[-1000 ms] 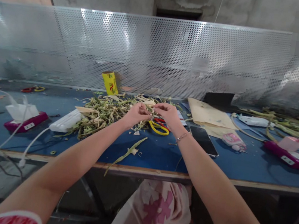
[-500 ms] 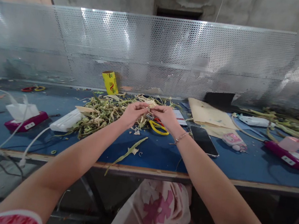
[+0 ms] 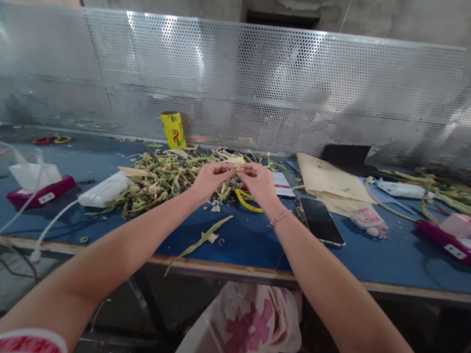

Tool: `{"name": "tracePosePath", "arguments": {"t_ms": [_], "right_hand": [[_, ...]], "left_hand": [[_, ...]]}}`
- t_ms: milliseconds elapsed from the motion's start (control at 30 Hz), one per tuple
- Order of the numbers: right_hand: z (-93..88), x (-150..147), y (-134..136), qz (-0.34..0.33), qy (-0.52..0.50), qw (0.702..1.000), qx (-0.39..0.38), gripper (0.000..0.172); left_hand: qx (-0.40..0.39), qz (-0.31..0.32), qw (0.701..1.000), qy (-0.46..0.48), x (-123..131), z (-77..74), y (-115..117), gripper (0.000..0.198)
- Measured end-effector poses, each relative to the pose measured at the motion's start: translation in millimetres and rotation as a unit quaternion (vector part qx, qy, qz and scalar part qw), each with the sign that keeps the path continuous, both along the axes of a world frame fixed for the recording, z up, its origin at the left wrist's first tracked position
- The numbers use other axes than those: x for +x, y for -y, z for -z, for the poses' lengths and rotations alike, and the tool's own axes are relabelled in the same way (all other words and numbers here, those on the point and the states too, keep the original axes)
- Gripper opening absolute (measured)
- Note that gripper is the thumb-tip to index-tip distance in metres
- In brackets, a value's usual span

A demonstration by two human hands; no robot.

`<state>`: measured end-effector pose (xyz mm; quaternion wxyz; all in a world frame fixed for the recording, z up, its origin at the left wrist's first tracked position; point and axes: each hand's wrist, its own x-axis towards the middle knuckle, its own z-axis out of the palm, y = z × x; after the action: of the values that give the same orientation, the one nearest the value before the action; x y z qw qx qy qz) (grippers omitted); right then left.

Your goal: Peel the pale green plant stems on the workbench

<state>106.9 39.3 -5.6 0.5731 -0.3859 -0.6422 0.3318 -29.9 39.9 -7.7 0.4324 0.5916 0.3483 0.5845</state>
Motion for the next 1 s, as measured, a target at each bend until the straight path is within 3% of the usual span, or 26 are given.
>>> {"name": "tracePosePath", "arguments": {"t_ms": [333,700,1000], "right_hand": [[0.7,5.1,-4.4,0.023,0.0,1.0,0.005,0.013],[-0.4,4.8,-0.9,-0.07,-0.084,0.993,-0.042,0.017],[-2.7,4.7,-0.3,-0.01,-0.031,0.999,-0.031,0.017]], "left_hand": [[-0.042,-0.018,0.999,0.021,0.6,-5.5,3.2,0.016],[-0.097,0.01,0.994,0.048,0.3,-5.7,4.4,0.017],[-0.124,0.018,0.99,0.069,4.7,-5.3,6.8,0.016]]}}
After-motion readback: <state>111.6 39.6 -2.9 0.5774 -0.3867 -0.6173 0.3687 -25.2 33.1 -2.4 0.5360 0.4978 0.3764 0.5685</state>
